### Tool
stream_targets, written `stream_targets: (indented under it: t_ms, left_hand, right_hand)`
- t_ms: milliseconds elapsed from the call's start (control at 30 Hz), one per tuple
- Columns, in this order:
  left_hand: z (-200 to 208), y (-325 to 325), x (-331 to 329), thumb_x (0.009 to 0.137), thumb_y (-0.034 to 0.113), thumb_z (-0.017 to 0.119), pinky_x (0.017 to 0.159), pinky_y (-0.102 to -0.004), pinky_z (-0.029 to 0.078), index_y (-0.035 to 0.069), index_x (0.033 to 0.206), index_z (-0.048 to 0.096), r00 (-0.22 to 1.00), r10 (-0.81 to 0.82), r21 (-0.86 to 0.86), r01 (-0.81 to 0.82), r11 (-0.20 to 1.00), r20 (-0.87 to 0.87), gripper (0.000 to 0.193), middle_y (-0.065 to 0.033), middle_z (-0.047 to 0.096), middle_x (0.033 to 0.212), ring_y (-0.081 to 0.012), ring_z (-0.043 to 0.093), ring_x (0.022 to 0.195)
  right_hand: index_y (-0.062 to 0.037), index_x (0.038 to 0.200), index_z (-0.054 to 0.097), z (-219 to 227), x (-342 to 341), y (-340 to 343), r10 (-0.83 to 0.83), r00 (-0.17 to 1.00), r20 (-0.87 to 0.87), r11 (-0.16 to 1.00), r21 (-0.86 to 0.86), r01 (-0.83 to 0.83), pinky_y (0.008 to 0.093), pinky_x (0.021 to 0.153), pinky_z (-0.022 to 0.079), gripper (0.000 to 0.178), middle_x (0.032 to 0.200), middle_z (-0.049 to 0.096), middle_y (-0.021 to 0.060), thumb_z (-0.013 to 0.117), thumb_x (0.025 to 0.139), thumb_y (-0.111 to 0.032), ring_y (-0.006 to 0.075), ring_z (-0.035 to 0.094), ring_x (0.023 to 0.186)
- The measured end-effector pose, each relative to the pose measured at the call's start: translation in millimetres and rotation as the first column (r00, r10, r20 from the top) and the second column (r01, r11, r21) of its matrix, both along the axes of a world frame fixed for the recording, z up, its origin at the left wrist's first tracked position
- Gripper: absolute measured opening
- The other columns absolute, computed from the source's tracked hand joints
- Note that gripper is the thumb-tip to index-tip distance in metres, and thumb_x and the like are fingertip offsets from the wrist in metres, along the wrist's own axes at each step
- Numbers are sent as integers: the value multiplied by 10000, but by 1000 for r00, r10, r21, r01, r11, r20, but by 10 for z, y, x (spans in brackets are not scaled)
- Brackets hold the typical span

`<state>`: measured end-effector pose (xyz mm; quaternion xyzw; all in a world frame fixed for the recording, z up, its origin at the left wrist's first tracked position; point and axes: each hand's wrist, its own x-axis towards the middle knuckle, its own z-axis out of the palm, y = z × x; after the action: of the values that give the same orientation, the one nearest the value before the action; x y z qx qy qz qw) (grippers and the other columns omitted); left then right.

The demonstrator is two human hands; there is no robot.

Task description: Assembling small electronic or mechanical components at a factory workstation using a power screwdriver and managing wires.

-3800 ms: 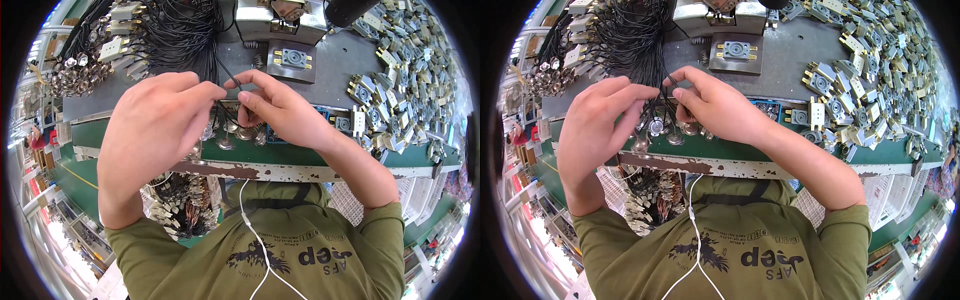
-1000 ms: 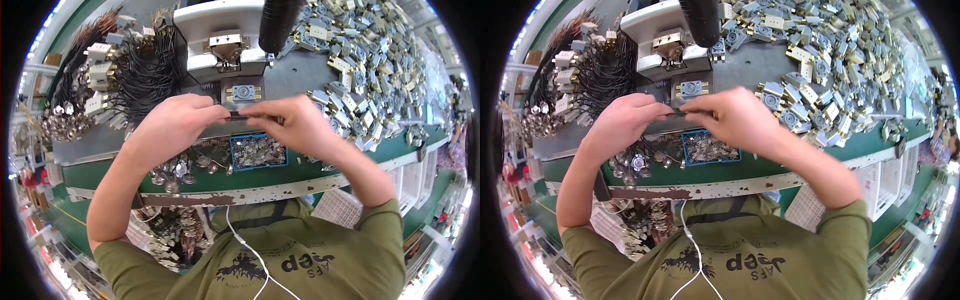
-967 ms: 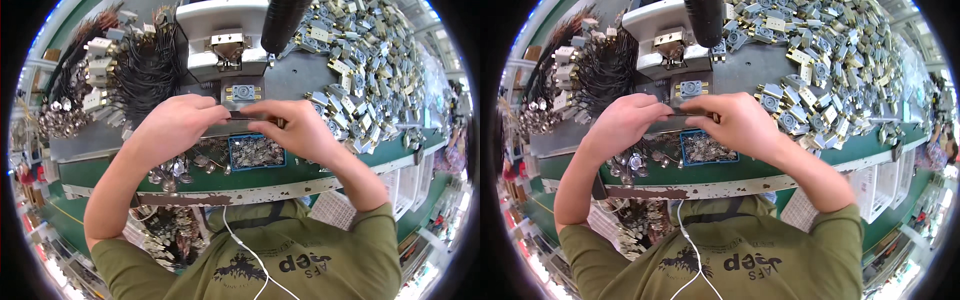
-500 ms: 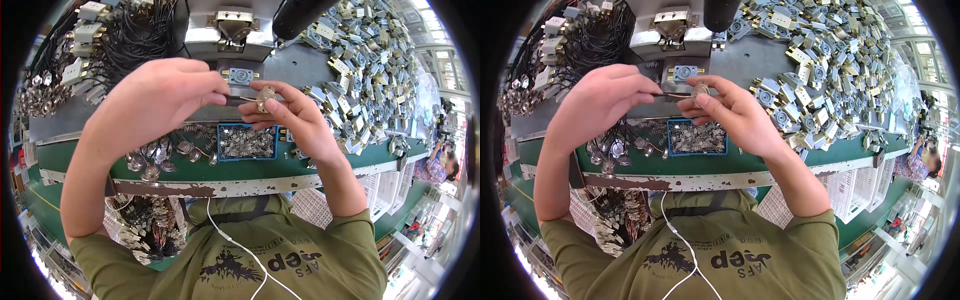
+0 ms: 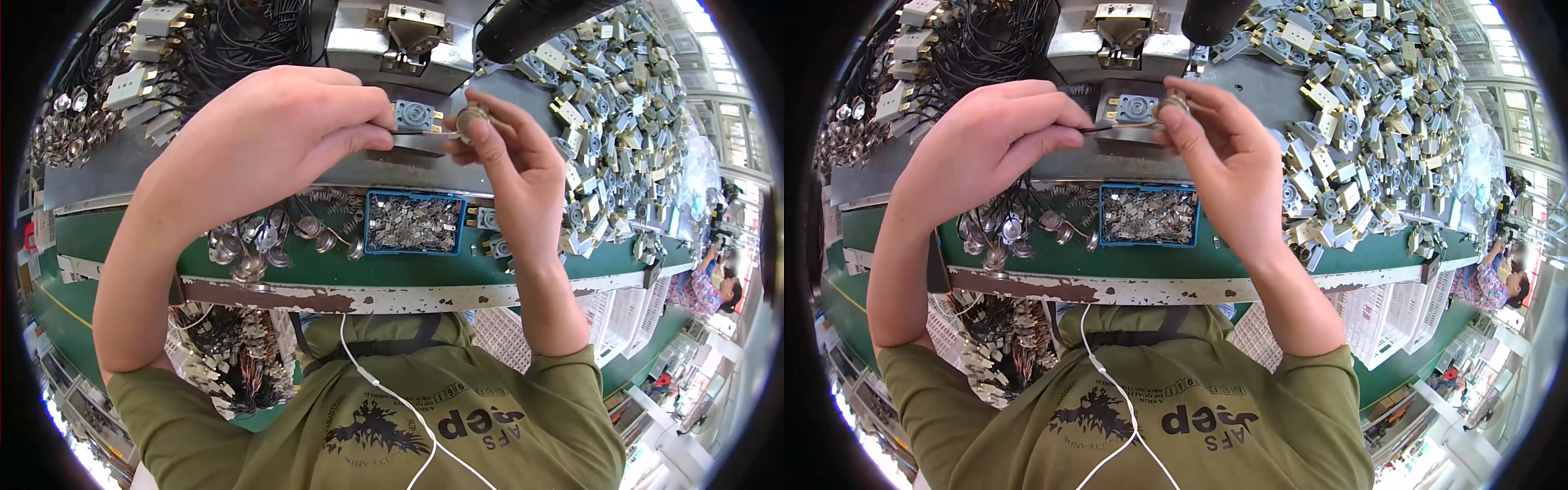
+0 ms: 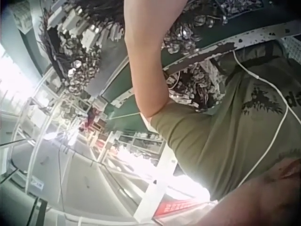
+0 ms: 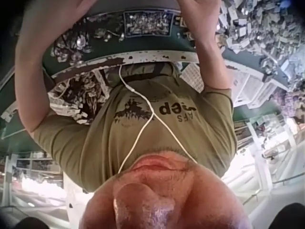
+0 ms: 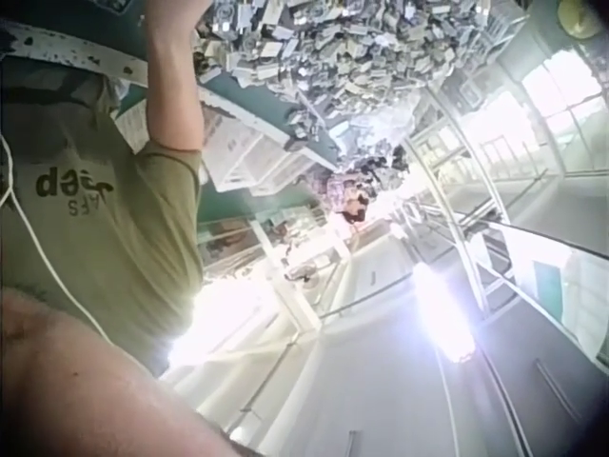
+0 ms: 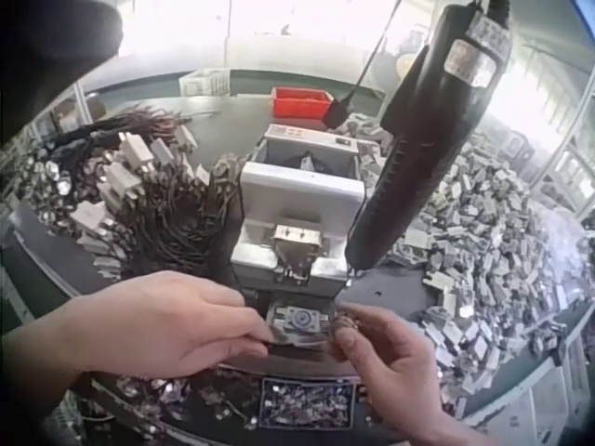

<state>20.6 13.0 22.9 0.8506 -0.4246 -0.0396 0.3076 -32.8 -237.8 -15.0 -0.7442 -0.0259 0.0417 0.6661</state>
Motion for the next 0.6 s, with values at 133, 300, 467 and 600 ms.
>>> stream_targets:
  t_ms: [133,300,467,600]
  left_hand:
    - [-267,-138,-147,927,134,667,737,-458,532,31,958,682,989,80,-203,-104,974,-123,109,-149,659,844,-358,666,830]
    - [-319,-93,-65,843,97,663,713,-407,554,72,945,669,970,64,-33,-58,998,235,105,-83,650,853,-290,671,823]
    - [-173,-36,-140,792,104,665,747,-357,555,83,917,643,908,-51,178,-26,984,415,129,-32,625,876,-224,640,845]
    - [-150,-40,-150,782,94,657,765,-341,551,80,901,627,925,-80,212,0,977,371,123,-31,618,878,-212,634,871]
  right_hand:
    - [34,1334,599,-50,33,220,-102,969,226,994,65,89,311,910,580,304,1166,733,192,571,1080,-131,213,729,1018]
    - [24,1325,584,37,42,157,31,998,51,877,478,-51,351,971,542,291,1100,724,175,490,1110,-149,222,697,1062]
    - [17,1228,675,283,237,20,411,907,-89,863,-284,-418,271,794,516,247,934,706,62,574,1063,-137,103,624,862]
    - [13,1240,686,280,297,-18,471,856,-213,814,-268,-515,258,776,518,257,925,705,19,591,1040,-118,74,612,836]
